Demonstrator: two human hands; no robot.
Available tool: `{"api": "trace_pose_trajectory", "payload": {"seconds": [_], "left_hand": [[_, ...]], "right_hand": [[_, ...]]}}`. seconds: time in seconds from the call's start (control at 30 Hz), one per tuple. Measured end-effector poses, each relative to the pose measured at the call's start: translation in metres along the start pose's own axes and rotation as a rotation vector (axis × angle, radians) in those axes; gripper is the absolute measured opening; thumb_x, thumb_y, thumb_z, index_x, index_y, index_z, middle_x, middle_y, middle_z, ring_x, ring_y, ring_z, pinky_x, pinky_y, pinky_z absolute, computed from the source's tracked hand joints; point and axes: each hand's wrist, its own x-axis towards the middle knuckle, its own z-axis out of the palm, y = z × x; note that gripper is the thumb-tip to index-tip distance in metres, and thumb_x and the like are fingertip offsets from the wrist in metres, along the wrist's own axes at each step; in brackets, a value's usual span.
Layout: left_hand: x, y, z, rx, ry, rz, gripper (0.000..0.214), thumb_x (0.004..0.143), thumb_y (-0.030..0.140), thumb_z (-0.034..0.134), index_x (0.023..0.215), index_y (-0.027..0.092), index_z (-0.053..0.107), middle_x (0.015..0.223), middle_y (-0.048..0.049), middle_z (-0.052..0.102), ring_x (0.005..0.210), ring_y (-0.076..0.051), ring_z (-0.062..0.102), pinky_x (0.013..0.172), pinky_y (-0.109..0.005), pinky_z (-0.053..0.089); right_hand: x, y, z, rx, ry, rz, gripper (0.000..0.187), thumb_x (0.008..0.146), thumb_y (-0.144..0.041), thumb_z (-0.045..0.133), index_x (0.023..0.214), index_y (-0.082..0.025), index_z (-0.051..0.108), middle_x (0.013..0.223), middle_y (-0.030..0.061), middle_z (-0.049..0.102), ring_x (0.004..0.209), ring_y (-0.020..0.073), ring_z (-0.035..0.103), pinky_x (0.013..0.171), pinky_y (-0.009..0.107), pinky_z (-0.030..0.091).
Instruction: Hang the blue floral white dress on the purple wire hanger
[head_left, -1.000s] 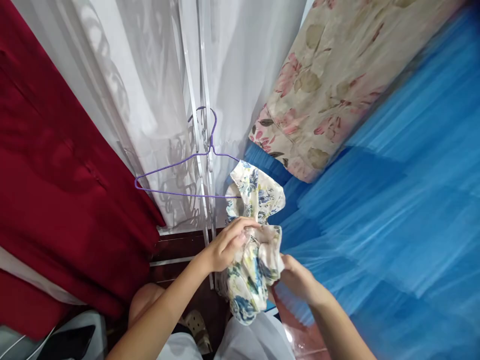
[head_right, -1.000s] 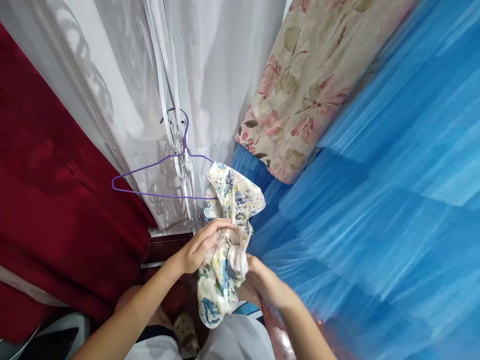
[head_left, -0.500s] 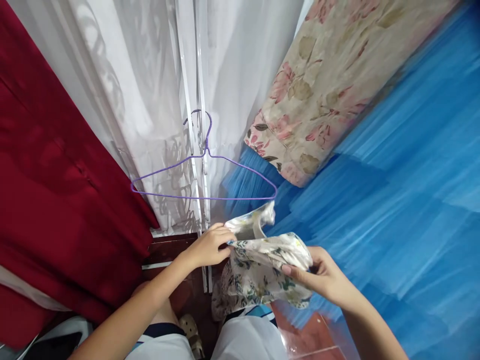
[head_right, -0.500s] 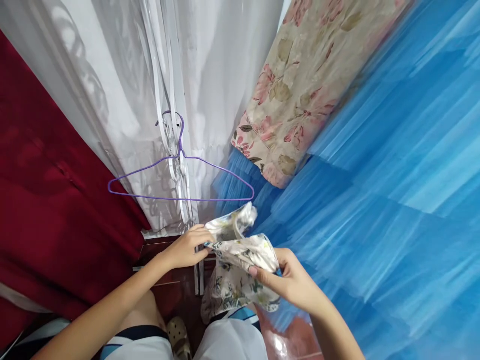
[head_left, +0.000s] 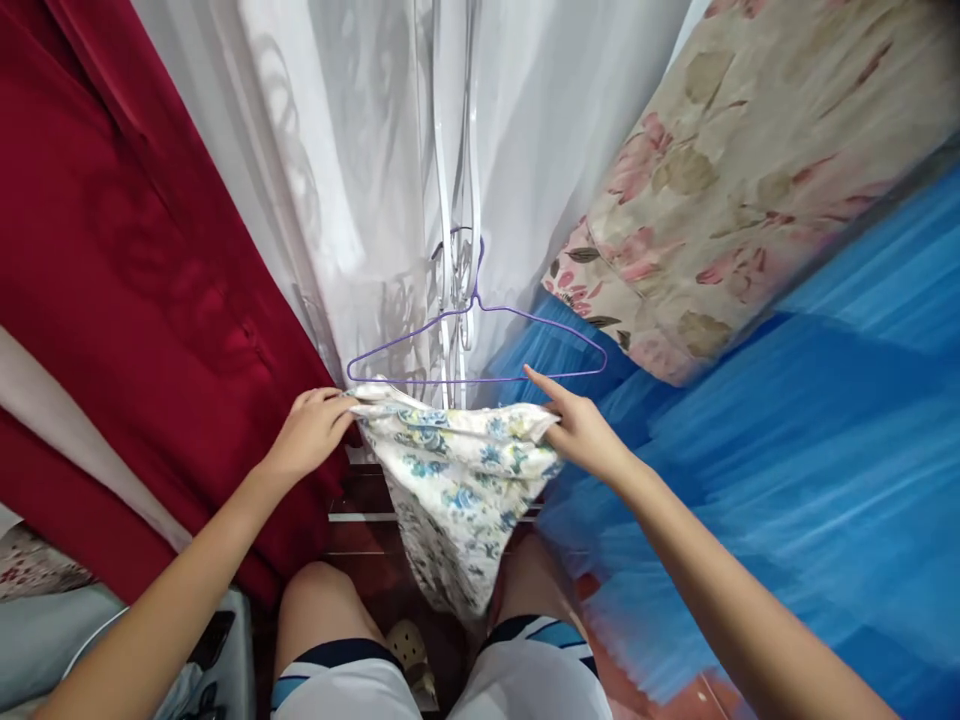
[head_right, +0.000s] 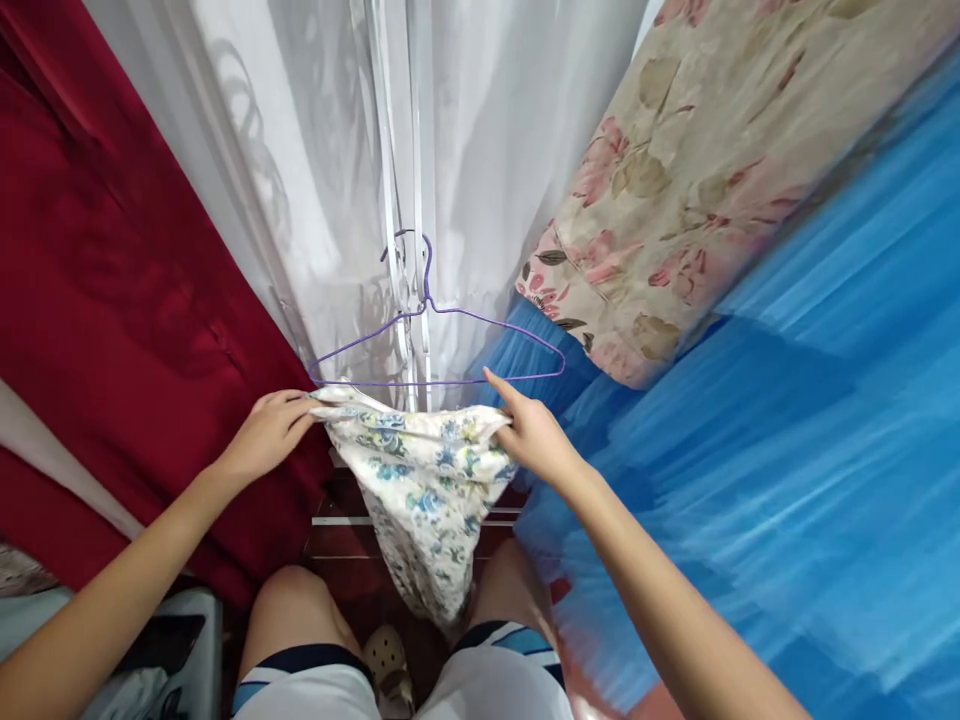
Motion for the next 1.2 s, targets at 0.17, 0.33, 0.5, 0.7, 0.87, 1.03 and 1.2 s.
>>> {"api": "trace_pose_trajectory", "payload": {"seconds": [0.17,0.33,0.5,0.7,0.87,1.03,1.2], "left_hand": [[0.019,0.006,-0.024,-0.007,0.195,-0.101,0.027,0.098,0.03,0.037,0.101,0.022,0.062,0.117,-0.0079,0.065,0.12,-0.028,0.052,0.099,-0.043,0.041],[0.021,0.012,-0.037,-0.153,0.344,-0.129,0.02,0.095,0.032,0.043,0.095,0.021,0.06,0.102,-0.0068,0.066,0.1,-0.024,0.06,0.09,-0.035,0.045],[0.014,0.012,-0.061,-0.067,0.53,-0.1,0.011,0.084,0.03,0.061,0.079,0.022,0.056,0.084,-0.0025,0.062,0.083,-0.022,0.06,0.079,-0.032,0.045],[0.026,0.051,-0.081,-0.124,0.465,0.066,0.017,0.083,0.026,0.063,0.074,0.021,0.049,0.085,-0.0015,0.06,0.088,-0.02,0.06,0.08,-0.029,0.045],[0.056,0.075,-0.063,-0.244,0.387,0.015,0.015,0.083,0.025,0.062,0.096,0.02,0.055,0.092,-0.0014,0.061,0.082,-0.017,0.058,0.077,-0.027,0.044],[0.077,0.073,-0.035,-0.349,0.6,-0.057,0.024,0.079,0.013,0.056,0.102,0.019,0.062,0.088,-0.0016,0.06,0.087,-0.017,0.059,0.082,-0.027,0.045],[0.073,0.076,-0.027,-0.338,0.624,0.031,0.019,0.081,0.011,0.054,0.09,0.019,0.068,0.092,-0.0031,0.063,0.088,-0.017,0.06,0.082,-0.028,0.047]], "right_hand": [[0.038,0.003,0.024,-0.056,0.112,-0.051,0.044,0.073,-0.009,0.045,0.106,-0.015,0.074,0.092,0.0085,0.076,0.081,0.0236,0.068,0.071,0.028,0.047],[0.025,-0.016,0.034,-0.062,0.092,-0.006,0.032,0.075,-0.011,0.048,0.093,-0.017,0.075,0.085,0.0078,0.077,0.078,0.0238,0.068,0.067,0.026,0.046],[0.019,-0.038,0.035,-0.192,0.05,0.066,0.03,0.076,-0.012,0.052,0.093,-0.018,0.076,0.085,0.01,0.077,0.082,0.0255,0.069,0.068,0.026,0.044],[0.02,-0.046,0.028,-0.202,0.014,0.059,0.025,0.077,-0.013,0.055,0.088,-0.018,0.077,0.086,0.0118,0.078,0.085,0.0276,0.07,0.069,0.027,0.044],[0.002,-0.041,0.025,-0.011,0.023,-0.006,0.026,0.08,-0.015,0.053,0.093,-0.015,0.076,0.09,0.0106,0.077,0.083,0.0259,0.071,0.07,0.028,0.047],[-0.024,-0.017,0.009,0.231,0.357,-0.033,0.056,0.082,-0.025,0.058,0.138,-0.018,0.055,0.099,0.0072,0.075,0.081,0.0229,0.068,0.075,0.032,0.051],[-0.019,0.006,-0.023,0.182,0.506,0.145,0.069,0.08,-0.02,0.055,0.147,-0.015,0.043,0.067,0.0004,0.067,0.053,0.0165,0.054,0.055,0.028,0.044]]}}
